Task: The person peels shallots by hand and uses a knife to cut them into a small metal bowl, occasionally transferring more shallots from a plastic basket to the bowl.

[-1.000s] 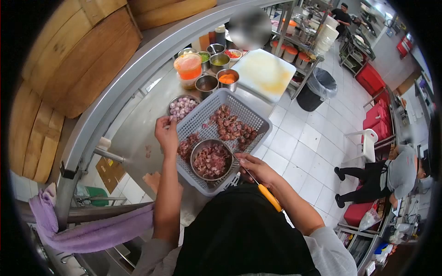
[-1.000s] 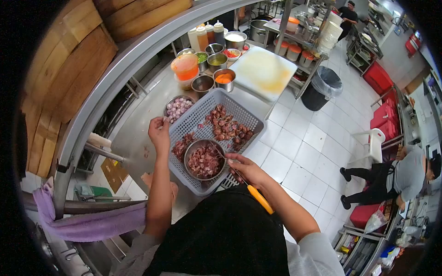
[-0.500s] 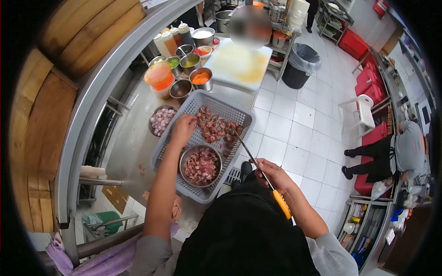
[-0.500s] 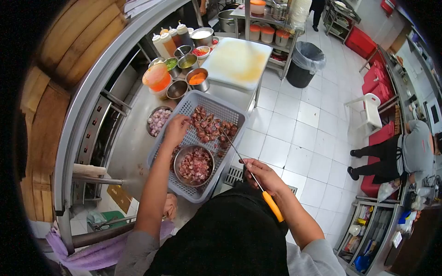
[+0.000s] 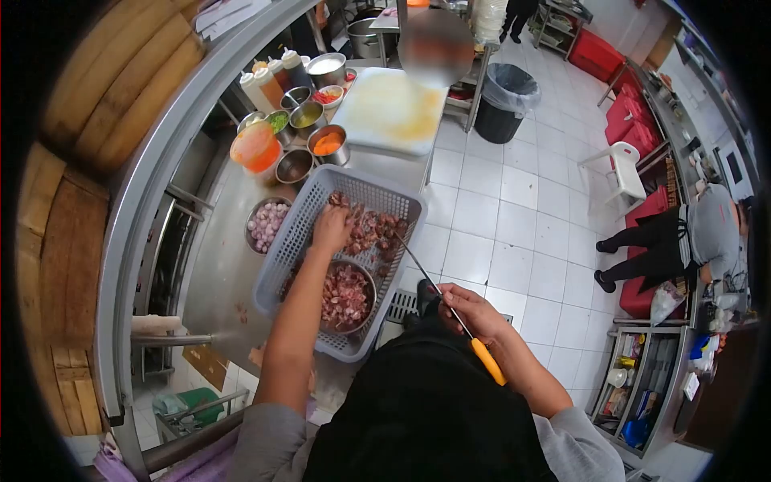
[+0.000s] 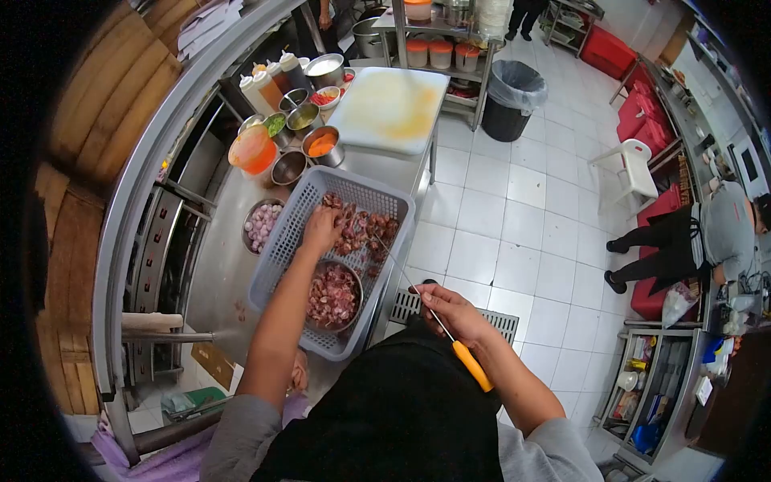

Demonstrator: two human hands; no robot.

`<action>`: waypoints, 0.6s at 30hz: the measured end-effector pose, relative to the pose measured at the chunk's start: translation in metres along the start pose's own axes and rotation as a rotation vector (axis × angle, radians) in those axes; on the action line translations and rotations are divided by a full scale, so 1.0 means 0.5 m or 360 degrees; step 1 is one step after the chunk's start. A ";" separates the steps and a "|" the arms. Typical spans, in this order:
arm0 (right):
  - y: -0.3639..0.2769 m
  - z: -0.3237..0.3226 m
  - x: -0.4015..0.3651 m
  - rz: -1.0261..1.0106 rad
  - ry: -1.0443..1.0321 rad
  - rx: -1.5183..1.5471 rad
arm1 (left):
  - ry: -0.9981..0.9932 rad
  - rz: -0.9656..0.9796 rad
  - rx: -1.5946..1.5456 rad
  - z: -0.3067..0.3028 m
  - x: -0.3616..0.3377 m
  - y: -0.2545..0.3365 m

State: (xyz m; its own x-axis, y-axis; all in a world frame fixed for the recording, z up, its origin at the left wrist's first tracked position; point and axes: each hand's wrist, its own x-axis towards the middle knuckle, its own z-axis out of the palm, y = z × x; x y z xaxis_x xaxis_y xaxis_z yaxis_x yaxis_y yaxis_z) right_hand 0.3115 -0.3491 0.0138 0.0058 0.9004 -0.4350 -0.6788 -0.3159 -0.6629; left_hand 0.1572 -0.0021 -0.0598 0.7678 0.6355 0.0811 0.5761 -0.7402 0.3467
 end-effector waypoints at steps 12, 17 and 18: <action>-0.034 0.099 0.043 -0.0164 -0.0030 -0.0611 | 0.0384 -0.0538 -0.2480 -0.136 -0.199 0.127; -0.028 0.192 0.090 -0.0468 -0.0221 -0.0902 | 0.0596 -0.0726 -0.2975 -0.136 -0.307 0.233; -0.027 0.206 0.096 -0.0619 -0.0291 -0.0962 | 0.0582 -0.0581 -0.2993 -0.132 -0.320 0.240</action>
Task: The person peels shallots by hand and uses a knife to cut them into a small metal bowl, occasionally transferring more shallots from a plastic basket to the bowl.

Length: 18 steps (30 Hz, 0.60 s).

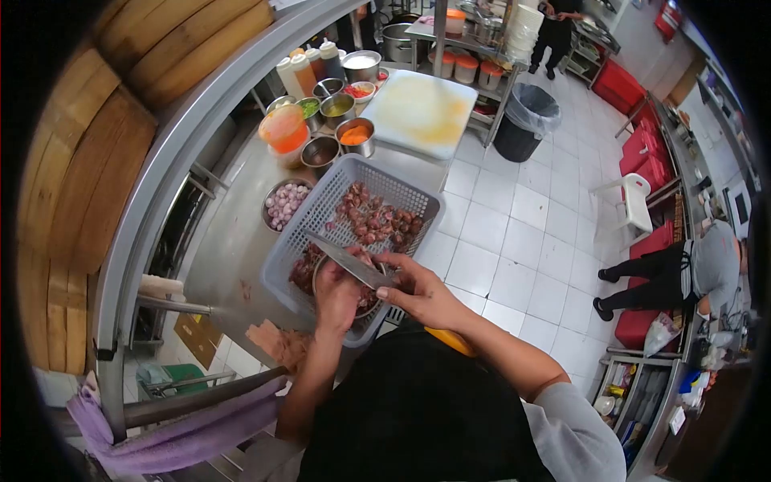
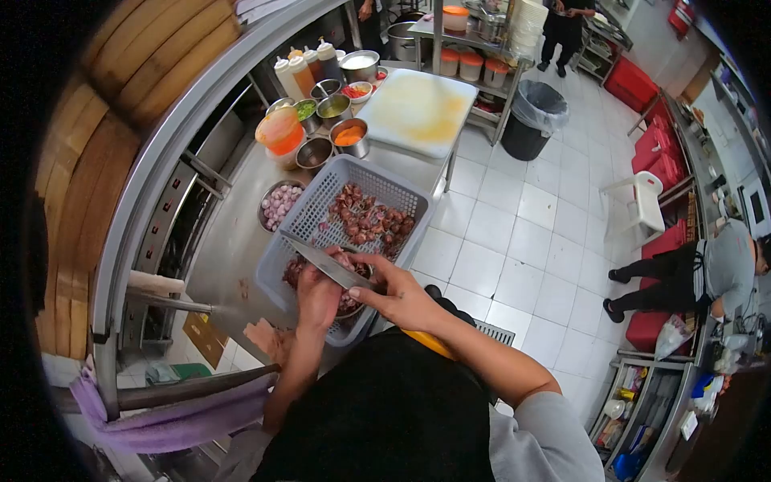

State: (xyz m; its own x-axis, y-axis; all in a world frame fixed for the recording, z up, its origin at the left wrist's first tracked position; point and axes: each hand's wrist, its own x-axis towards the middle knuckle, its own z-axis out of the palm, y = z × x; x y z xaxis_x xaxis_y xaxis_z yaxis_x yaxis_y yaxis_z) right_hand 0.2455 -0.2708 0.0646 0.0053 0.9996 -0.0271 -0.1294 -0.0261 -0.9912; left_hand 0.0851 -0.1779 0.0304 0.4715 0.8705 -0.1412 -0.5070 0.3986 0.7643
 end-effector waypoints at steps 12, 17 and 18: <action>-0.039 0.023 0.012 -0.0043 -0.0110 0.0013 | 0.0057 0.0257 -0.0012 0.029 -0.058 0.016; -0.035 0.026 0.016 -0.0001 -0.0126 0.0152 | 0.0067 0.0379 0.0245 0.023 -0.064 0.016; -0.033 0.030 0.018 -0.0042 -0.0095 0.0178 | 0.0069 0.0376 0.0245 0.026 -0.066 0.018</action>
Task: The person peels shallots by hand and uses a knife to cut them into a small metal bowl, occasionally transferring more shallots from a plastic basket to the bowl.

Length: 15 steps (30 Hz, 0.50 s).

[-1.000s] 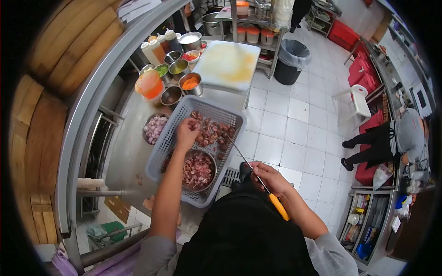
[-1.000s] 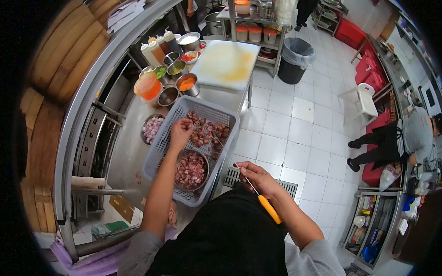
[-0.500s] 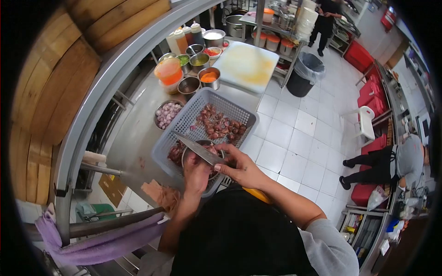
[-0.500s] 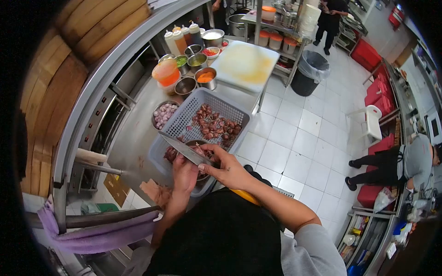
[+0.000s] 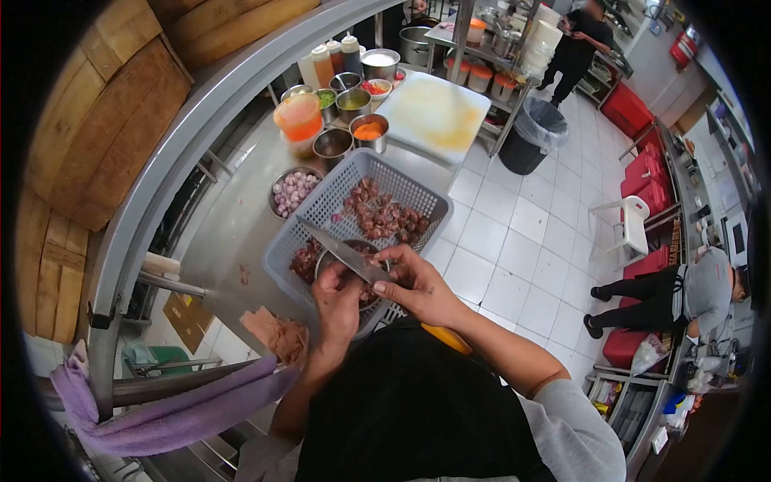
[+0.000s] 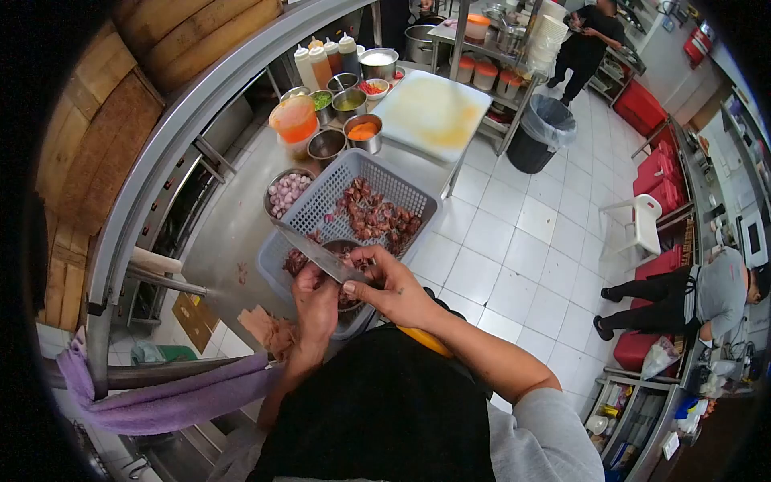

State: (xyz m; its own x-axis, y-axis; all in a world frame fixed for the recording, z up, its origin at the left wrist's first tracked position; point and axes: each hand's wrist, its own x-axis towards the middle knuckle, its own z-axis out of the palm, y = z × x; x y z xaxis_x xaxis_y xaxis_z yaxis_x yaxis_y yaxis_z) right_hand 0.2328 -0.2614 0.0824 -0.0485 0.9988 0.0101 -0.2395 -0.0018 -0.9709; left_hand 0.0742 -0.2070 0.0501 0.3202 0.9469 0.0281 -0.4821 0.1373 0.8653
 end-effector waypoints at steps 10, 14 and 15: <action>0.003 -0.008 0.029 0.0135 -0.0022 0.0433 | 0.0073 0.0087 0.0229 0.013 -0.027 -0.003; -0.005 -0.034 0.038 0.0512 -0.0243 0.0846 | -0.0016 -0.0051 -0.0323 0.002 -0.014 0.004; -0.003 -0.035 0.039 0.0514 -0.0245 0.0840 | -0.0048 -0.0101 -0.0460 0.001 -0.011 0.004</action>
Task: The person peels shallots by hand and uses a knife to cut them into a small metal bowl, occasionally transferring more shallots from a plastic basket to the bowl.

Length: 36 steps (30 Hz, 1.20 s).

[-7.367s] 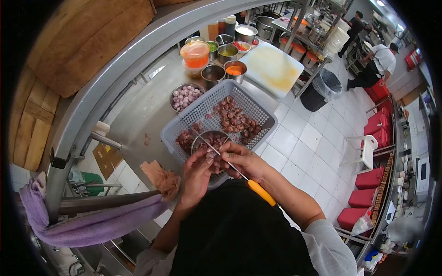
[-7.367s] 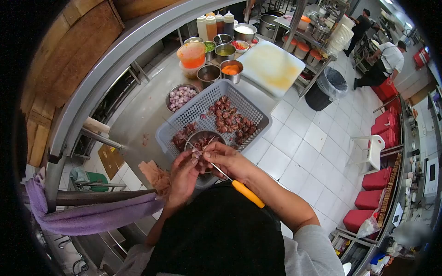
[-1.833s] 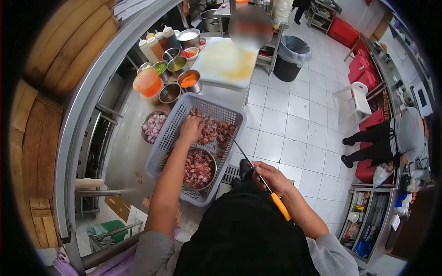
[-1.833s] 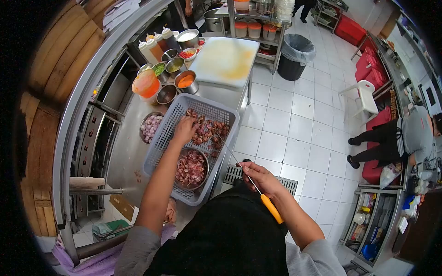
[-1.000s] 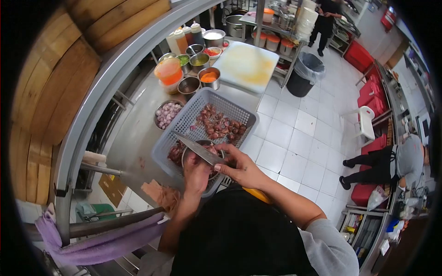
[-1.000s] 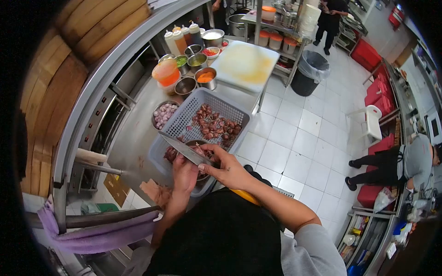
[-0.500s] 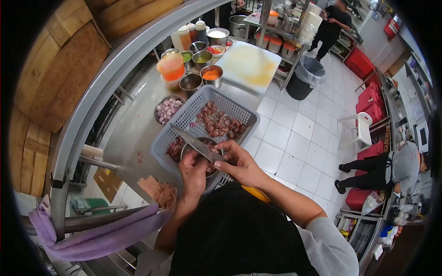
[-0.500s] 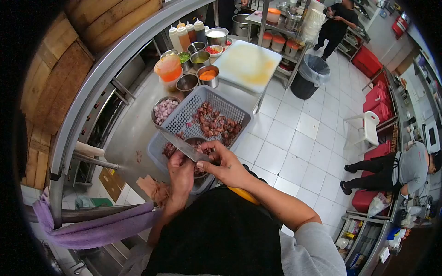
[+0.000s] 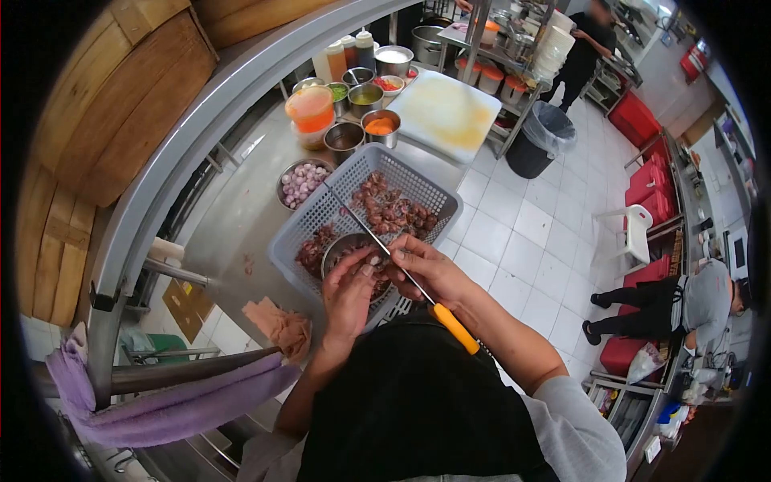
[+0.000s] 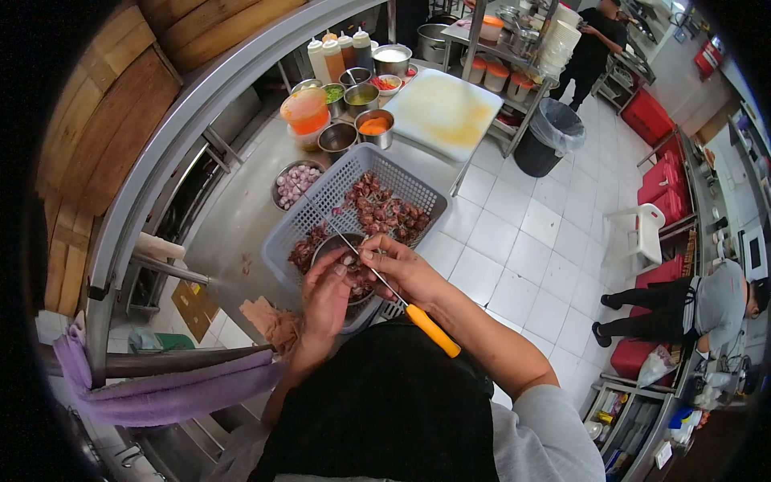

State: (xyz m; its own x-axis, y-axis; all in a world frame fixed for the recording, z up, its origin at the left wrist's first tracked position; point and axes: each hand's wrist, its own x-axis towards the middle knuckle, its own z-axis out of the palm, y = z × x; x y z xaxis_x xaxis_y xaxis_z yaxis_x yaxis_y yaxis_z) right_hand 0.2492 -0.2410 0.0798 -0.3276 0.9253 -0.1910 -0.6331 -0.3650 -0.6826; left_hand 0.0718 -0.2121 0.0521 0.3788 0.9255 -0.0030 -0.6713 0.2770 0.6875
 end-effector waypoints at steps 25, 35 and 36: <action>0.030 0.012 0.024 0.0278 0.0015 -0.0125 | 0.0357 0.0179 0.0245 -0.077 -0.003 -0.017; 0.050 -0.057 0.037 0.0358 0.0107 0.0010 | 0.0280 -0.0090 -0.0055 -0.098 -0.008 -0.012; 0.053 -0.058 0.039 0.0332 0.0162 -0.0171 | 0.0286 -0.0112 -0.0078 -0.104 -0.008 -0.015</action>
State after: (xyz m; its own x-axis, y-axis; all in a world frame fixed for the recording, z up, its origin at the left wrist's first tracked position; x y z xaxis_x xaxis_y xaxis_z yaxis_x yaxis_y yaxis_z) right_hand 0.2466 -0.2294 0.0376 -0.3677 0.8387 -0.4018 -0.4793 -0.5411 -0.6910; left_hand 0.0422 -0.2045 0.0094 0.3089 0.9335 -0.1822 -0.6791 0.3506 0.6450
